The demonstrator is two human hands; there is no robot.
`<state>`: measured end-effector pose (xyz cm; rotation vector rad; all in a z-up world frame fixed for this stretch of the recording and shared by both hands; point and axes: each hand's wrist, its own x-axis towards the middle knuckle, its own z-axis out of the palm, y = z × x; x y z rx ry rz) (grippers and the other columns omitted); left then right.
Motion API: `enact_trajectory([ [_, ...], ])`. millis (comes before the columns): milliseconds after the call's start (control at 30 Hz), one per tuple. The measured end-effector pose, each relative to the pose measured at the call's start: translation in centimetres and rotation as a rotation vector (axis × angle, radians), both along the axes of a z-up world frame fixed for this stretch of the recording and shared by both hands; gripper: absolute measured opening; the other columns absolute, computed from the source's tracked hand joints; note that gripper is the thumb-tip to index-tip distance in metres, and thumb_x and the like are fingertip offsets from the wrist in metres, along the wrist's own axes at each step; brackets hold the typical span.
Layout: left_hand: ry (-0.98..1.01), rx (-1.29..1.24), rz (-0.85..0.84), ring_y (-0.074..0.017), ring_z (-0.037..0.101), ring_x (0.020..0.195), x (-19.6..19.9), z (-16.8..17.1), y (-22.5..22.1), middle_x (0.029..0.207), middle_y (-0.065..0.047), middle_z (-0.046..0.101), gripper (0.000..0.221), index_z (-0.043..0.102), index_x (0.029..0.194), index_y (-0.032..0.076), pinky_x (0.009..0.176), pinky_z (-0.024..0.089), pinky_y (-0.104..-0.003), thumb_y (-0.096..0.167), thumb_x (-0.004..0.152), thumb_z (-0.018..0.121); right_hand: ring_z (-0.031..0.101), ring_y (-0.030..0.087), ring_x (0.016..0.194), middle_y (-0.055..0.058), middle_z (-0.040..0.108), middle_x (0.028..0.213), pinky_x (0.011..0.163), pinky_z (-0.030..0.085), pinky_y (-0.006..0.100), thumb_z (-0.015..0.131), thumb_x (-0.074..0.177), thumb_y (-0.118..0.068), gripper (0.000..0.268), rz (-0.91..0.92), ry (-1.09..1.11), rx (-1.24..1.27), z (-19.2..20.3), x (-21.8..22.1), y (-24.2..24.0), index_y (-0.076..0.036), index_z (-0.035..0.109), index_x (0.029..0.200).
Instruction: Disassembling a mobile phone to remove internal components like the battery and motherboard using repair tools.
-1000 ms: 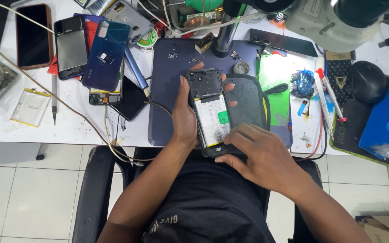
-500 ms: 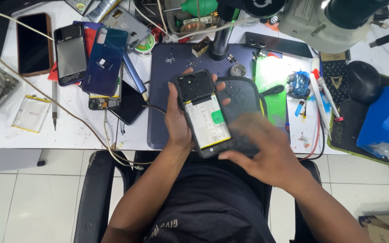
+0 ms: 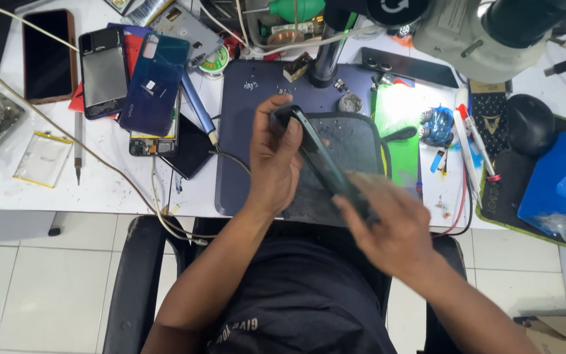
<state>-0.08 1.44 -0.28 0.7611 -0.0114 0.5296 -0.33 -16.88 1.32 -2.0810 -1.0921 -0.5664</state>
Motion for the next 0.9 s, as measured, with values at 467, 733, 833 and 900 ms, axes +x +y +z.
enact_trajectory([
  [467, -0.031, 0.219, -0.069, -0.0051, 0.056, 0.1, 2.3, -2.1, 0.5, 0.107, 0.0, 0.053, 0.031, 0.058, 0.135, 0.012, 0.09, 0.053, -0.023, 0.025, 0.107, 0.062, 0.073, 0.026, 0.074, 0.029, 0.078, 0.085, 0.05, 0.064, 0.035, 0.072, 0.078, 0.004, 0.035, 0.244, 0.899, 0.24, 4.9, 1.9, -1.0, 0.007, 0.075, 0.112],
  [733, -0.04, 0.3, -0.136, -0.0094, 0.06, 0.1, 1.2, 1.4, 0.0, 0.112, -0.005, 0.054, 0.03, 0.057, 0.134, 0.012, 0.091, 0.055, -0.027, 0.023, 0.107, 0.06, 0.07, 0.024, 0.071, 0.03, 0.076, 0.079, 0.049, 0.062, 0.036, 0.074, 0.075, 0.005, 0.034, 0.188, 0.868, 0.26, 5.6, 2.4, -0.6, 0.011, 0.075, 0.108],
  [833, -0.051, 0.348, -0.146, -0.0098, 0.06, 0.1, 1.5, 0.7, 0.1, 0.115, -0.006, 0.055, 0.029, 0.057, 0.134, 0.013, 0.09, 0.056, -0.029, 0.022, 0.106, 0.061, 0.07, 0.022, 0.071, 0.028, 0.076, 0.077, 0.048, 0.06, 0.035, 0.074, 0.075, 0.004, 0.031, 0.152, 0.824, 0.261, 6.1, 2.4, -0.2, 0.009, 0.076, 0.106],
  [900, -0.055, 0.408, -0.123, -0.0099, 0.059, 0.1, 1.6, 1.3, 0.0, 0.115, -0.006, 0.058, 0.029, 0.058, 0.131, 0.014, 0.093, 0.054, -0.031, 0.026, 0.106, 0.063, 0.073, 0.024, 0.065, 0.028, 0.075, 0.072, 0.046, 0.06, 0.032, 0.075, 0.074, 0.005, 0.029, 0.144, 0.806, 0.274, 6.6, 2.3, 0.0, 0.009, 0.077, 0.103],
])
